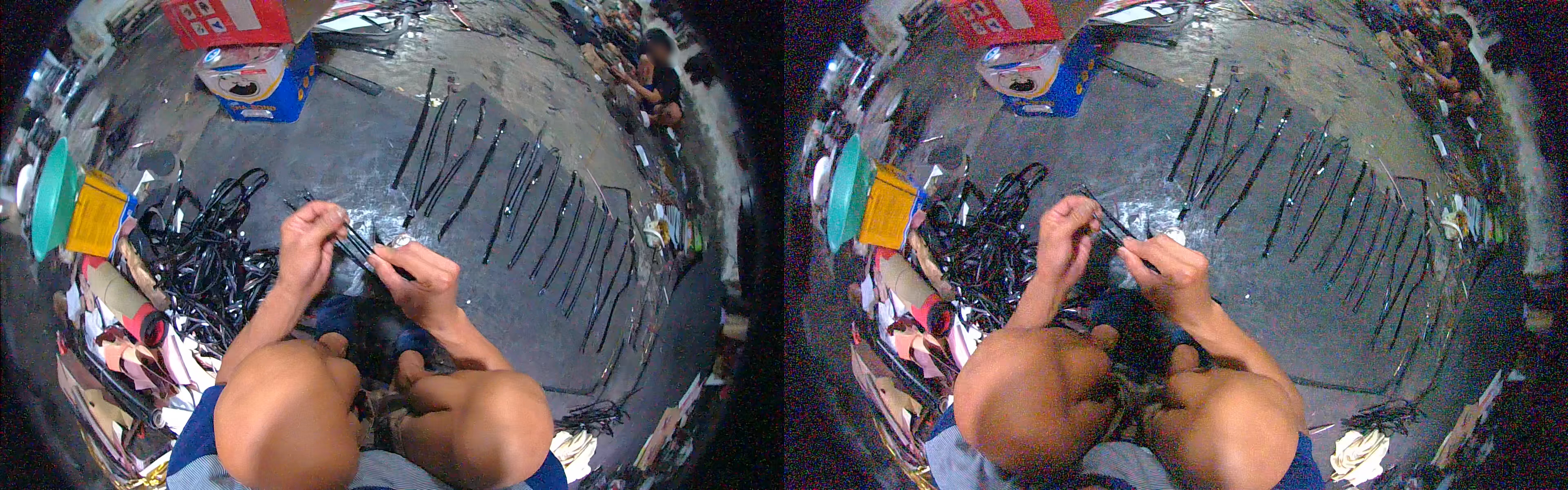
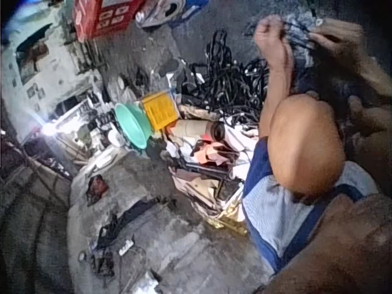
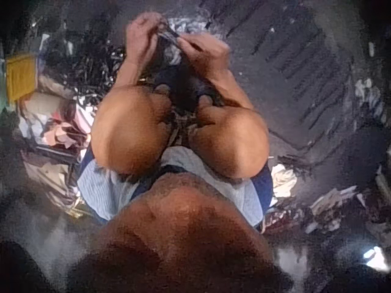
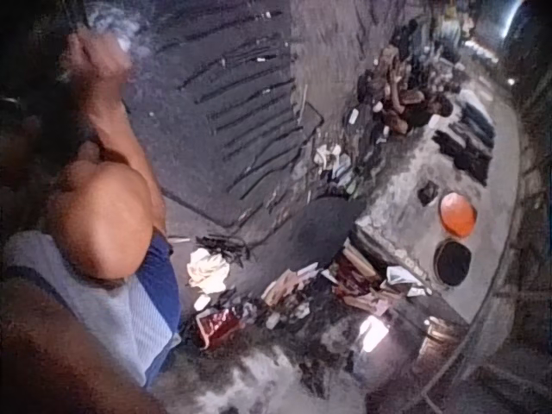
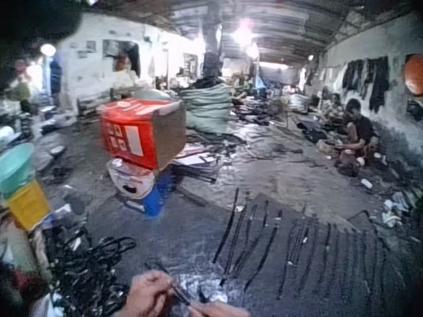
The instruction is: The person sits on the floor and repeatedly picks up thin black rods, applies a white substance from a small container to one end of each rod, and places the treated rods in a row on the floor. The person handles the rods one at a time and occasionally adjusts the container.
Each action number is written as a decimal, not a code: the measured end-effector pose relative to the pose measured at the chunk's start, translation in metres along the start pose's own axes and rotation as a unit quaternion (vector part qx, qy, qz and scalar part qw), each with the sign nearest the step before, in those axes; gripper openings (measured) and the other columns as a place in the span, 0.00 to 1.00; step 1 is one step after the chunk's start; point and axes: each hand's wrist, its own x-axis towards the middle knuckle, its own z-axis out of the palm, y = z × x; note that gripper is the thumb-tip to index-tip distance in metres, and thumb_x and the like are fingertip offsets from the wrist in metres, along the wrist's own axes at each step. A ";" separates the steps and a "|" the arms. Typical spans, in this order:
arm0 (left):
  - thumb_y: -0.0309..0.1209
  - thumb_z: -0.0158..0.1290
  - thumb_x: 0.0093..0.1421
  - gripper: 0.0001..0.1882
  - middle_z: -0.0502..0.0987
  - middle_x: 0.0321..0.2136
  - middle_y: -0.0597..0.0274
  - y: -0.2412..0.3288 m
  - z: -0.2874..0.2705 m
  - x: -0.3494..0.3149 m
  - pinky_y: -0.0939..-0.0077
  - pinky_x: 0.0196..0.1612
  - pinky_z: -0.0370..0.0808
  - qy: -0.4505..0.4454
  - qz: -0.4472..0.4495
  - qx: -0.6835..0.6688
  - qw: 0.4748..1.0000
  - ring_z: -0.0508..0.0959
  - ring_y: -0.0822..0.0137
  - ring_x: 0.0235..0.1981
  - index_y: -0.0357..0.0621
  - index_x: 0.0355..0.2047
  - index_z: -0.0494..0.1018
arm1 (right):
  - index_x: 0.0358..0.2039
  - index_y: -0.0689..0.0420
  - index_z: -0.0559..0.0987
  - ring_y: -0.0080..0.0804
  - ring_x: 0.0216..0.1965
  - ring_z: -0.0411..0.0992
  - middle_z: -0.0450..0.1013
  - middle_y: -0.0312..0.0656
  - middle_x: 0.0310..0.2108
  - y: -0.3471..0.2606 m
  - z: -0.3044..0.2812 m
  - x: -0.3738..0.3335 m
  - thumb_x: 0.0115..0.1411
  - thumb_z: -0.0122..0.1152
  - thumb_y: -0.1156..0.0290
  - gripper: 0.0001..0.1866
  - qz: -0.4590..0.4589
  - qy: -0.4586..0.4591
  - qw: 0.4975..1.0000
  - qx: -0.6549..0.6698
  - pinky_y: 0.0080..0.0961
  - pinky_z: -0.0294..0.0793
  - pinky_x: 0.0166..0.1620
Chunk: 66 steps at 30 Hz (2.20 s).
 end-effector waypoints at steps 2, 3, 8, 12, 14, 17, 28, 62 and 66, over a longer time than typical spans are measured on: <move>0.21 0.57 0.62 0.02 0.80 0.31 0.58 0.015 -0.010 0.013 0.79 0.35 0.74 0.026 0.006 -0.004 1.000 0.77 0.72 0.29 0.35 0.33 0.77 | 0.34 0.59 0.85 0.35 0.23 0.77 0.79 0.42 0.25 0.000 -0.007 -0.005 0.53 0.73 0.73 0.07 0.008 -0.009 1.000 -0.004 0.28 0.76 0.27; 0.22 0.57 0.63 0.02 0.80 0.31 0.58 0.020 -0.016 0.020 0.79 0.35 0.74 0.028 0.003 -0.013 1.000 0.77 0.72 0.28 0.36 0.34 0.77 | 0.34 0.59 0.85 0.35 0.23 0.77 0.79 0.42 0.25 0.001 -0.011 -0.009 0.54 0.73 0.73 0.08 0.013 -0.013 1.000 -0.004 0.28 0.76 0.27; 0.23 0.57 0.63 0.02 0.79 0.29 0.63 0.040 -0.080 0.063 0.81 0.34 0.75 0.135 0.034 -0.023 0.990 0.77 0.73 0.27 0.38 0.35 0.78 | 0.33 0.61 0.86 0.31 0.24 0.77 0.79 0.44 0.25 0.003 -0.025 -0.037 0.52 0.74 0.75 0.07 0.118 -0.041 0.992 0.008 0.24 0.73 0.29; 0.27 0.60 0.62 0.04 0.78 0.27 0.65 0.026 -0.133 0.104 0.83 0.28 0.73 0.209 -0.001 -0.006 0.978 0.76 0.74 0.25 0.40 0.33 0.78 | 0.33 0.58 0.86 0.35 0.23 0.77 0.81 0.42 0.28 0.017 -0.048 -0.088 0.53 0.74 0.71 0.08 0.139 -0.075 0.987 -0.042 0.26 0.76 0.29; 0.28 0.62 0.61 0.05 0.78 0.24 0.64 0.011 -0.159 0.120 0.83 0.23 0.71 0.238 -0.020 0.027 0.971 0.75 0.74 0.21 0.40 0.31 0.77 | 0.33 0.58 0.87 0.32 0.21 0.75 0.79 0.42 0.24 0.023 -0.058 -0.116 0.52 0.74 0.73 0.08 0.128 -0.069 0.988 -0.051 0.26 0.73 0.27; 0.26 0.63 0.59 0.06 0.77 0.21 0.63 -0.013 -0.182 0.134 0.81 0.19 0.68 0.313 -0.044 0.051 0.947 0.73 0.73 0.17 0.39 0.28 0.77 | 0.33 0.59 0.87 0.27 0.20 0.74 0.77 0.42 0.20 0.027 -0.069 -0.158 0.51 0.74 0.74 0.08 0.240 -0.074 0.967 -0.054 0.26 0.70 0.25; 0.31 0.63 0.53 0.12 0.80 0.35 0.54 -0.113 -0.148 0.167 0.60 0.44 0.75 0.331 0.074 0.590 0.733 0.80 0.53 0.38 0.41 0.36 0.79 | 0.46 0.63 0.83 0.33 0.34 0.83 0.82 0.48 0.33 0.059 -0.065 -0.218 0.61 0.62 0.78 0.12 0.394 -0.144 0.904 0.077 0.25 0.82 0.37; 0.28 0.55 0.56 0.07 0.82 0.37 0.46 -0.185 -0.012 0.224 0.51 0.43 0.80 -0.047 0.127 0.742 0.656 0.83 0.44 0.39 0.41 0.35 0.78 | 0.46 0.60 0.80 0.43 0.36 0.78 0.78 0.47 0.39 0.069 -0.075 -0.140 0.60 0.65 0.71 0.14 0.370 -0.094 0.922 -0.066 0.35 0.78 0.41; 0.29 0.56 0.55 0.08 0.78 0.34 0.53 -0.111 0.003 0.166 0.53 0.40 0.78 -0.048 0.238 0.732 0.636 0.81 0.48 0.36 0.42 0.35 0.79 | 0.45 0.60 0.81 0.45 0.40 0.77 0.78 0.48 0.40 0.067 -0.074 -0.098 0.59 0.65 0.74 0.13 0.244 -0.036 0.965 -0.086 0.36 0.77 0.45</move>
